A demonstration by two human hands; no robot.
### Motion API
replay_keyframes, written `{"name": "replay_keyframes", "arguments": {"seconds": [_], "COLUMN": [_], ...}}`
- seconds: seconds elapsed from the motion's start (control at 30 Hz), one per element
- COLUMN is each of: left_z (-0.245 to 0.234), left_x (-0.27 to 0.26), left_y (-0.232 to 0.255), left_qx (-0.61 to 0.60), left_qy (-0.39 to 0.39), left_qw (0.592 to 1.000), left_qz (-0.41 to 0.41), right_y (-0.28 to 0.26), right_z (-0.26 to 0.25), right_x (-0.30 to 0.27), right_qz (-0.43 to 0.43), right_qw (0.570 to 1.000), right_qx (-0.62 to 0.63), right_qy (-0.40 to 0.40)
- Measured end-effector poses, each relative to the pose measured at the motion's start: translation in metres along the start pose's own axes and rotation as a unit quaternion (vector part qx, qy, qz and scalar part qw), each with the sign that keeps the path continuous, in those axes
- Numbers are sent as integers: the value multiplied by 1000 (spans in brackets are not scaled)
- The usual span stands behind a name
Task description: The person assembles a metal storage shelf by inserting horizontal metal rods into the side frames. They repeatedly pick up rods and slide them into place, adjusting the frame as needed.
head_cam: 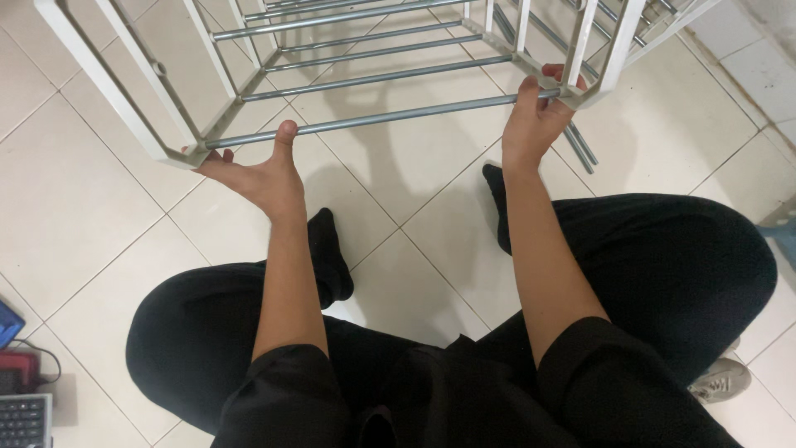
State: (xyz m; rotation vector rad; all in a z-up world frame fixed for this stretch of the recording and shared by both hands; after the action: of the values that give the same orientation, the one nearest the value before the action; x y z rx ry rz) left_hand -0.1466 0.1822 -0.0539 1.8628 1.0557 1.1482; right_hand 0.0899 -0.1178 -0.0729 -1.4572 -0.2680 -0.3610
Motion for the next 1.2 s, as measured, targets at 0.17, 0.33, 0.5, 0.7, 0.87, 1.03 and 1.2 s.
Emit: {"name": "replay_keyframes", "arguments": {"seconds": [0.17, 0.33, 0.5, 0.7, 0.87, 1.03, 1.2], "left_z": [-2, -12, -12, -14, -16, -19, -18], "left_x": [9, 23, 26, 27, 22, 12, 9], "left_y": [-3, -10, -17, -15, 0, 13, 15], "left_qx": [-17, -32, -37, -30, -39, -70, -55], "left_qy": [-5, 29, 45, 53, 54, 44, 38], "left_qw": [1000, 999, 998, 998, 997, 997, 997], "left_qz": [-11, 8, 31, 24, -24, -12, -23], "right_y": [3, -8, -16, -21, -19, -5, 9], "right_z": [0, 3, 3, -3, -2, -3, -6], "right_x": [-1, -11, -14, -12, -15, -19, -21], "right_qz": [24, -20, 71, 73, 88, 95, 111], "right_qw": [999, 992, 991, 992, 992, 994, 991], "right_qx": [-13, -42, -30, -21, -45, 8, 48], "right_qy": [-37, -121, -114, -103, -78, -61, -59]}}
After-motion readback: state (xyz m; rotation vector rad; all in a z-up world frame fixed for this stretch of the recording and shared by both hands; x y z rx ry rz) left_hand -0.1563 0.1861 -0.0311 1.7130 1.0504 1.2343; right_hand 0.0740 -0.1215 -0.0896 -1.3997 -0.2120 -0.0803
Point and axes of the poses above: each hand's wrist, its own x-axis towards the middle knuckle, its own z-axis out of the palm, y = z × x, the point moved 1 cm from there along x, towards the middle knuckle, and after that the axes turned 4 degrees about -y, right-handed, at the moved point
